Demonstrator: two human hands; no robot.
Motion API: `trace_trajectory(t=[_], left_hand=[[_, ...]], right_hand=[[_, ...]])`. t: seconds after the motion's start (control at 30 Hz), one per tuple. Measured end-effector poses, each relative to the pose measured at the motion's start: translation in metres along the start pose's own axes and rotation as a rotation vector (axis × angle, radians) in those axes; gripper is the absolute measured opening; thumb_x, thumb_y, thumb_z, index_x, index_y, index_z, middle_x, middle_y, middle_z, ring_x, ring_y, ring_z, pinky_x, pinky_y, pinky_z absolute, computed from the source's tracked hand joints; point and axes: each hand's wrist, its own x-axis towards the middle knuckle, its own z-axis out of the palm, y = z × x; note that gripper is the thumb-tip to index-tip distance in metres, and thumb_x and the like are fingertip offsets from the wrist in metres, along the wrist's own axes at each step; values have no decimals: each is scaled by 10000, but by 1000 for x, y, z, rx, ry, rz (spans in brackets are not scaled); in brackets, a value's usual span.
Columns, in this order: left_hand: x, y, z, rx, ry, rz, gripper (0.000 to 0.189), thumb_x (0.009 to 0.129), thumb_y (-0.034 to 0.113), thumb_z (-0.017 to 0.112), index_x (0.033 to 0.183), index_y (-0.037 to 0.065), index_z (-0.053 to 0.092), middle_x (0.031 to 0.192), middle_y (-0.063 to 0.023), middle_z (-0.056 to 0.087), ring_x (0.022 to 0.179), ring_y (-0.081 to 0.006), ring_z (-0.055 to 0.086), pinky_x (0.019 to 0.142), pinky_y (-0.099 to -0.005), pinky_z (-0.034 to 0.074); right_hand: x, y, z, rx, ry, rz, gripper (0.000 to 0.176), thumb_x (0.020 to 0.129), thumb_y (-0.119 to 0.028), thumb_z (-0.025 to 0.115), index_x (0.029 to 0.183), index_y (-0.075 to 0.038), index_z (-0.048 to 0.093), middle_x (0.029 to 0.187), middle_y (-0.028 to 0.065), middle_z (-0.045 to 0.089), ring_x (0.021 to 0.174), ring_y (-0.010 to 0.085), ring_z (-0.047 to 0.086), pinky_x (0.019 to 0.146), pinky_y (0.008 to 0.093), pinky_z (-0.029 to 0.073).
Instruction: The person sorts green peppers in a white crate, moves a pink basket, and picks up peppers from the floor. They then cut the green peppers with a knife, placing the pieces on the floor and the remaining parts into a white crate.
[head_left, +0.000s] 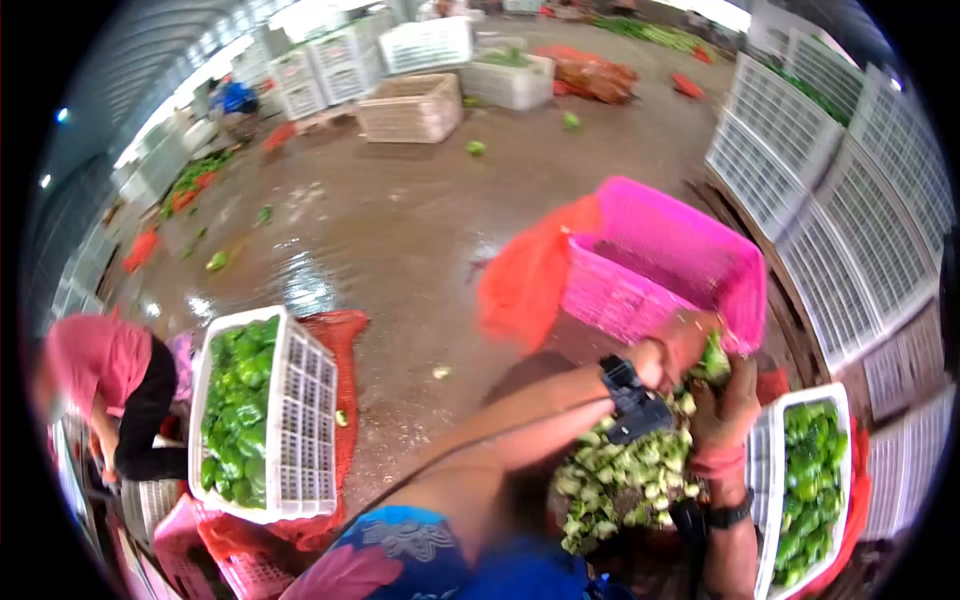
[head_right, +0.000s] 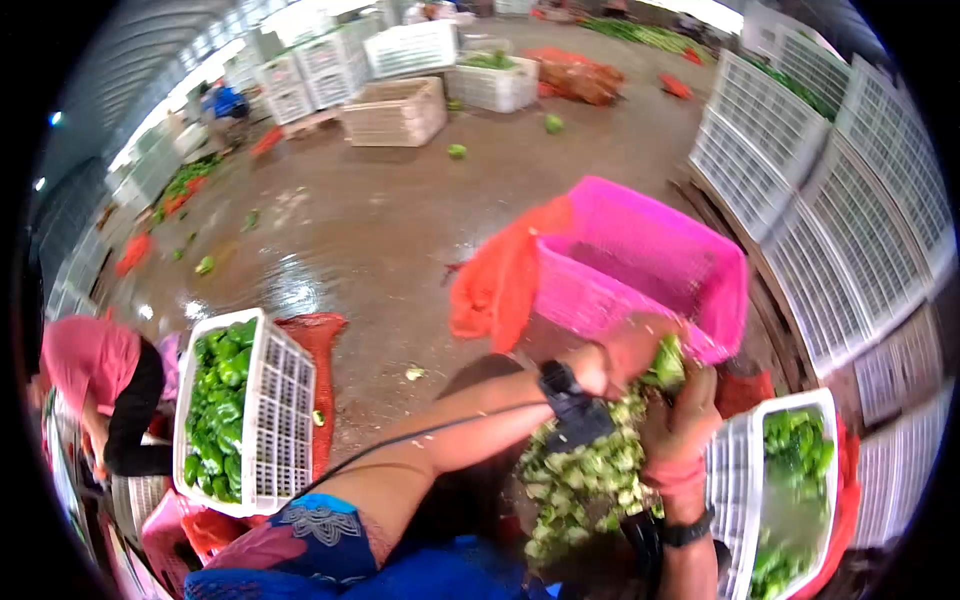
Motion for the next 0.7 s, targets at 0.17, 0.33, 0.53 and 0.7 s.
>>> trace_trajectory(t=[0.17, 0.33, 0.53, 0.7], left_hand=[[4, -9, -16, -399, -26, 209, 361, 881, 153, 754, 1190, 31, 616, 1070, -47, 688, 988, -172, 649, 920, -345, 530], [10, -4, -11, -620, -31, 158, 245, 1060, 267, 592, 1163, 47, 631, 969, -31, 688, 934, -138, 675, 901, -319, 564], [7, 1, -11, -1390, -36, -57, 259, 1079, 236, 545, 1243, 47, 611, 1150, -50, 655, 1059, -128, 666, 926, -317, 588], [9, -31, -3, -791, 146, 118, 290, 1046, 194, 590, 1296, 48, 588, 1242, -66, 634, 1109, -148, 648, 970, -334, 566]], right_hand=[[6, -7, -16, -367, 293, -268, 545, 743, -5, 737, 1261, 30, 571, 1019, 221, 628, 787, 427, 629, 631, 492, 502], [13, 4, -32, 26, 296, -71, 531, 817, 21, 745, 1304, 4, 531, 1091, 217, 609, 861, 407, 667, 726, 414, 552], [19, 15, -60, 88, 187, 230, 513, 802, 7, 758, 1281, 0, 576, 1130, 191, 632, 900, 397, 682, 765, 409, 565], [3, 16, -55, -36, -11, 92, 534, 786, 13, 752, 1298, -45, 612, 1178, 191, 639, 916, 381, 708, 759, 442, 594]])
